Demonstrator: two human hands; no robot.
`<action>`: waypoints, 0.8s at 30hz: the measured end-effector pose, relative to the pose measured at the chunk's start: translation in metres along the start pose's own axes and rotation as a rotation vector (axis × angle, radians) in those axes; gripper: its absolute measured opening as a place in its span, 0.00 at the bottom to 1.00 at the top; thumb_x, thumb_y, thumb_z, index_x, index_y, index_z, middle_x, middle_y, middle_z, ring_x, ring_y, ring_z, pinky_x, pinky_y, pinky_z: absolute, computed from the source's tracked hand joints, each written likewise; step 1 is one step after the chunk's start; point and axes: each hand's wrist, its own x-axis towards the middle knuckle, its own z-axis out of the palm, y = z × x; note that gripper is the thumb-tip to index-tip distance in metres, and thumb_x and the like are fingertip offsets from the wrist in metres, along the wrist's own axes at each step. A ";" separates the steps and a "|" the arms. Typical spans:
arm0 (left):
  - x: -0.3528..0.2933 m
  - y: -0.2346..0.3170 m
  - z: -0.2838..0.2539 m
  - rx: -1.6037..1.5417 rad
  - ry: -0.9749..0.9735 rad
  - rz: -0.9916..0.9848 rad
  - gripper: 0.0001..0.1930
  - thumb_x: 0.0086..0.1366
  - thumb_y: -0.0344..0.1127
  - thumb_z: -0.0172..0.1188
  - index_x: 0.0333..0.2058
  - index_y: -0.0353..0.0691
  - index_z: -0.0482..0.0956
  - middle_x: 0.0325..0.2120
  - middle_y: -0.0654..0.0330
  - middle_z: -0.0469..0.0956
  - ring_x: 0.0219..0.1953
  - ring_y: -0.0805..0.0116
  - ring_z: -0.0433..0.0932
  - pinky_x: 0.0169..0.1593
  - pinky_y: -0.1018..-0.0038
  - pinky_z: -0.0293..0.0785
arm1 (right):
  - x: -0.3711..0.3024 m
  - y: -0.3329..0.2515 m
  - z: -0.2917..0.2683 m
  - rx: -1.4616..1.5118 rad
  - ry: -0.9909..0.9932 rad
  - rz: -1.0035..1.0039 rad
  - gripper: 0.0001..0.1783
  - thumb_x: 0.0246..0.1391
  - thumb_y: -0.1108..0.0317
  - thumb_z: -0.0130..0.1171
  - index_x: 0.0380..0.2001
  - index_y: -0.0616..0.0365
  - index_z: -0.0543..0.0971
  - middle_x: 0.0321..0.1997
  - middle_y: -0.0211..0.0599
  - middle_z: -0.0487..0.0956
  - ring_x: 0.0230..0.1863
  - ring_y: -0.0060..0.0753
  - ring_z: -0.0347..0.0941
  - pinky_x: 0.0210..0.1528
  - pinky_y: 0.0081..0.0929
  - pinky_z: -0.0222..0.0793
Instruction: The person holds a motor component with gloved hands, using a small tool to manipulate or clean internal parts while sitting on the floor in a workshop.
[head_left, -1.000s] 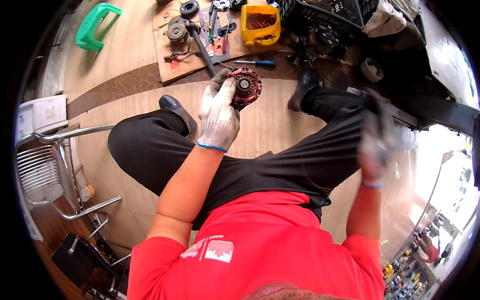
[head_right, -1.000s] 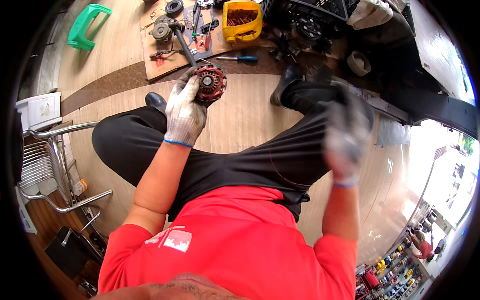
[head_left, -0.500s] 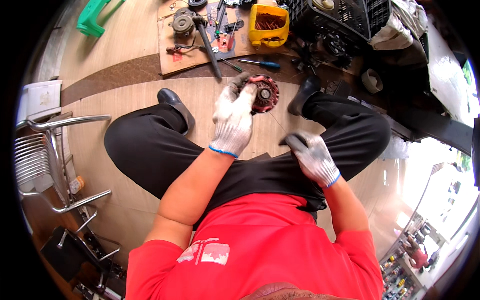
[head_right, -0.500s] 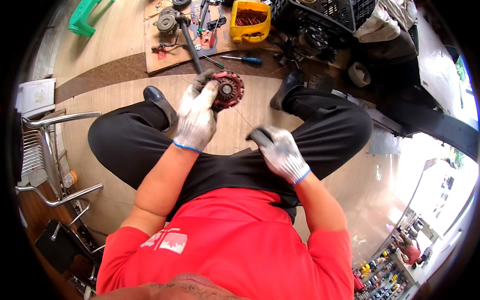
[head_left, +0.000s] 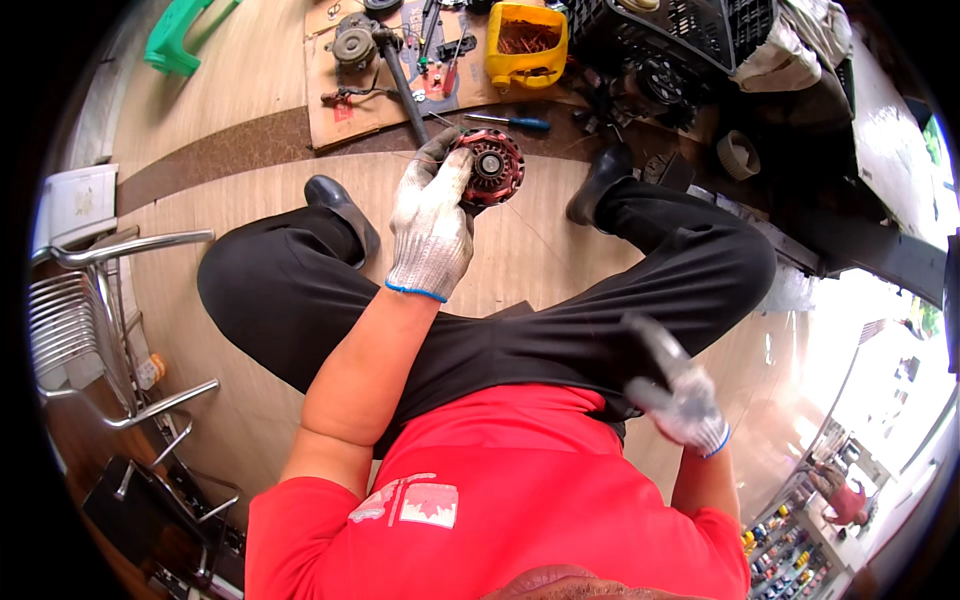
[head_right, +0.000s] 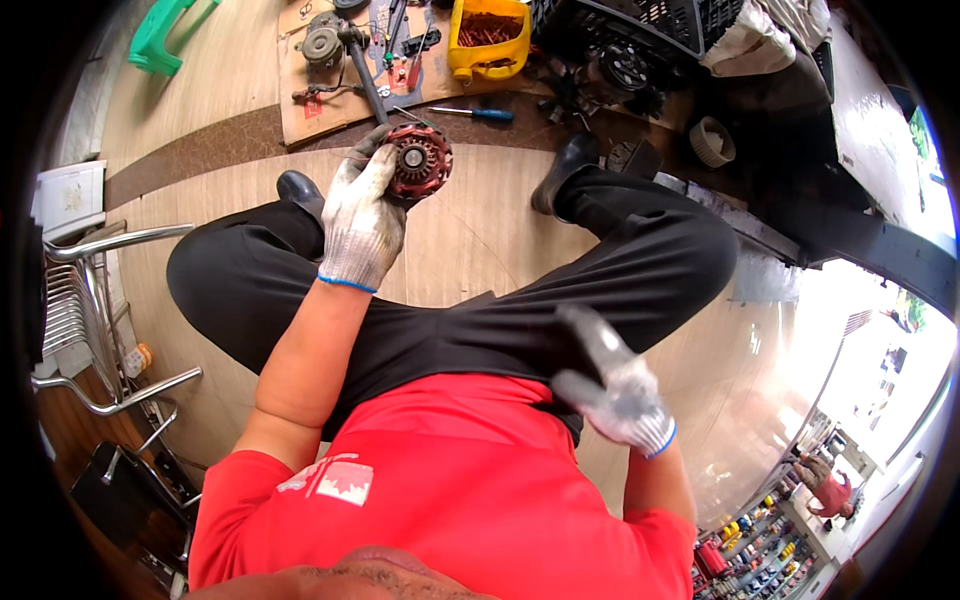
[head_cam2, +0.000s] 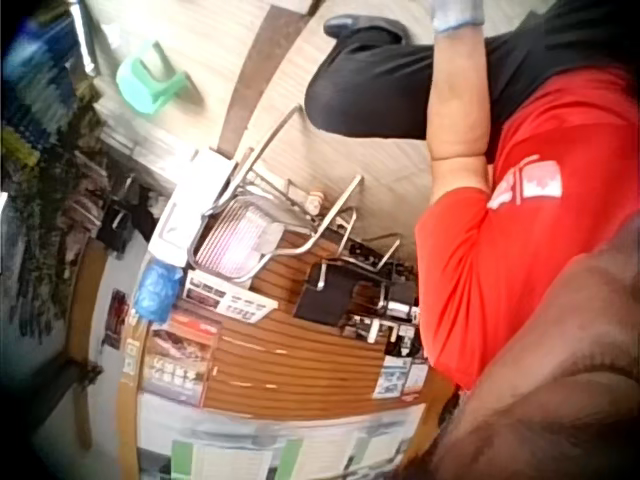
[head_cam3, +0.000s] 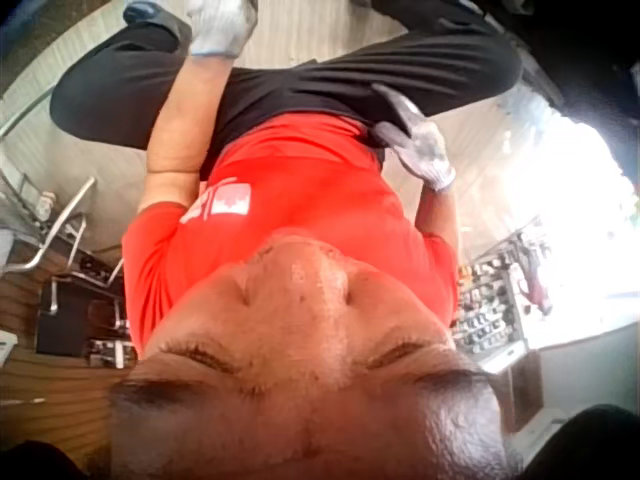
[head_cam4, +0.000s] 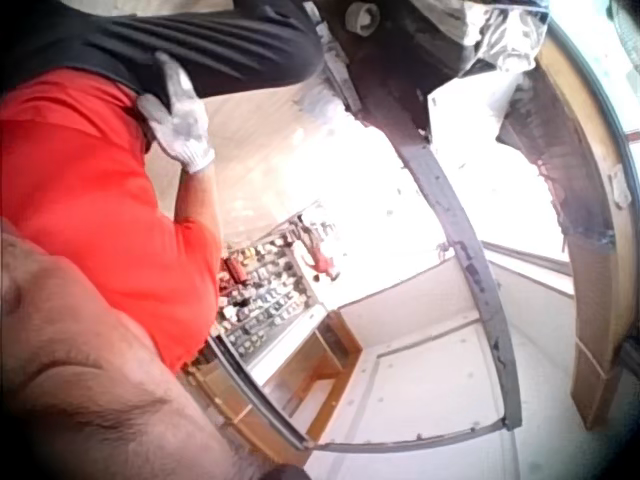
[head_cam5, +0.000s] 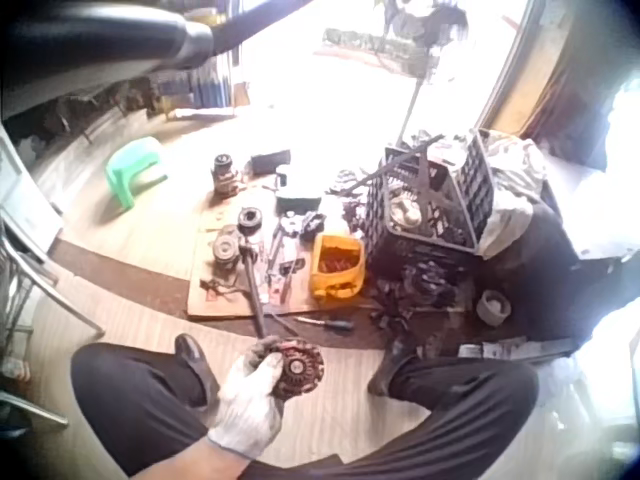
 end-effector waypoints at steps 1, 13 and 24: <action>0.001 0.001 0.001 -0.001 -0.005 0.007 0.14 0.73 0.27 0.52 0.55 0.35 0.73 0.48 0.50 0.80 0.49 0.59 0.82 0.53 0.58 0.82 | 0.012 -0.009 -0.004 -0.039 0.128 -0.025 0.29 0.52 0.68 0.65 0.58 0.59 0.73 0.63 0.51 0.74 0.63 0.55 0.71 0.63 0.39 0.69; -0.006 -0.004 0.003 0.018 -0.003 0.135 0.13 0.73 0.28 0.53 0.55 0.35 0.72 0.49 0.50 0.79 0.49 0.55 0.82 0.51 0.56 0.83 | 0.168 -0.033 0.075 0.078 0.109 -0.229 0.17 0.65 0.54 0.50 0.39 0.55 0.81 0.33 0.55 0.81 0.36 0.58 0.79 0.38 0.49 0.75; -0.012 0.010 0.008 0.030 0.049 -0.079 0.12 0.72 0.28 0.53 0.52 0.34 0.74 0.47 0.49 0.79 0.48 0.56 0.82 0.51 0.58 0.83 | 0.189 0.008 0.042 -0.076 0.462 -0.009 0.17 0.62 0.53 0.58 0.42 0.54 0.83 0.41 0.49 0.84 0.43 0.55 0.80 0.45 0.44 0.76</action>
